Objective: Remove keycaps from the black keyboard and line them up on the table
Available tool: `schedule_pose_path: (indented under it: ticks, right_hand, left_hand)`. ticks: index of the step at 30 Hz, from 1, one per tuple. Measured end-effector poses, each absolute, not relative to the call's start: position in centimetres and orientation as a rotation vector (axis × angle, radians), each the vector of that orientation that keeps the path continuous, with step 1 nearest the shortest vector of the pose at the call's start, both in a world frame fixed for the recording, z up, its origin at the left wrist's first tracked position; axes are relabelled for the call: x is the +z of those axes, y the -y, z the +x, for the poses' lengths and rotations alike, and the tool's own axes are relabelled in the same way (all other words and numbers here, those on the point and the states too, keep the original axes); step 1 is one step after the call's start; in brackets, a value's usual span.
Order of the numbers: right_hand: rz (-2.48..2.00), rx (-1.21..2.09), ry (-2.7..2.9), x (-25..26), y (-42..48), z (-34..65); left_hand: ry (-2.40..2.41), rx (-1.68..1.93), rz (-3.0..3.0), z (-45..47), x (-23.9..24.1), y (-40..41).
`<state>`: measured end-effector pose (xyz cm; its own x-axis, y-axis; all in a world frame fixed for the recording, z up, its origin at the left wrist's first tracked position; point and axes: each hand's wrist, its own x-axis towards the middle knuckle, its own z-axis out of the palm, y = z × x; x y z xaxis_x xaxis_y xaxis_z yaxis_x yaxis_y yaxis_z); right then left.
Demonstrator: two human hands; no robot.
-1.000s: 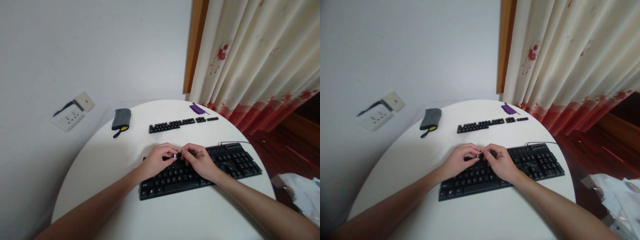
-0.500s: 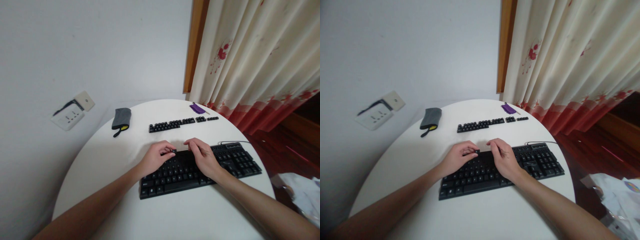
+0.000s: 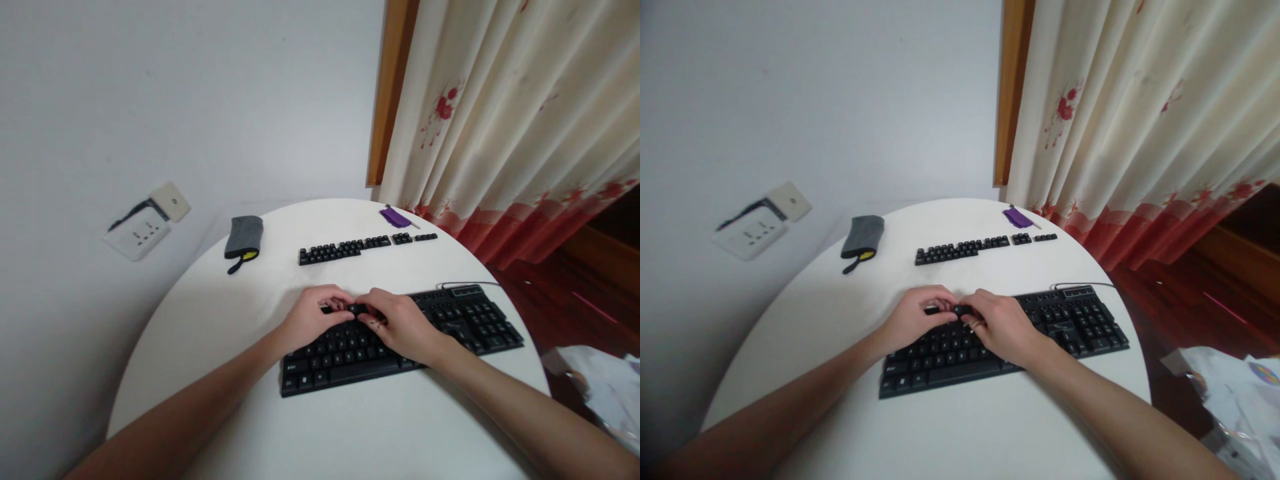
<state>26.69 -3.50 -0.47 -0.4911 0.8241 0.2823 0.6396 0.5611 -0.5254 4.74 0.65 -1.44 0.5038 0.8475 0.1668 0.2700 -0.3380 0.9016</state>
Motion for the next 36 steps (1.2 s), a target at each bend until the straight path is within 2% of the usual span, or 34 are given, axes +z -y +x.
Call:
schedule_pose_path:
  ticks: [12, 16, 20, 29, 36]
  right_hand:
    - [-1.155, 0.462, 2.284, -0.7, 3.7, 26.2]
    - [-1.218, 0.445, 2.234, -0.9, 3.5, 26.4]
    - [-1.350, 0.364, 2.130, -0.6, 2.1, 27.5]
    - [-1.858, 0.272, 2.079, -1.2, -3.8, 29.1]
    - [-1.959, 0.277, 2.177, -1.2, -8.2, 28.6]
  left_hand:
    - [-0.930, 0.761, 1.844, 4.8, -1.5, -0.6]
    - [-0.911, 0.852, 1.799, 4.8, -1.5, -0.7]
    - [-0.871, 0.973, 1.626, 4.7, -1.8, -0.8]
    - [-0.865, 0.941, 1.569, 4.6, -2.3, -1.1]
    - [-0.872, 0.948, 1.575, 4.6, -2.0, -1.0]
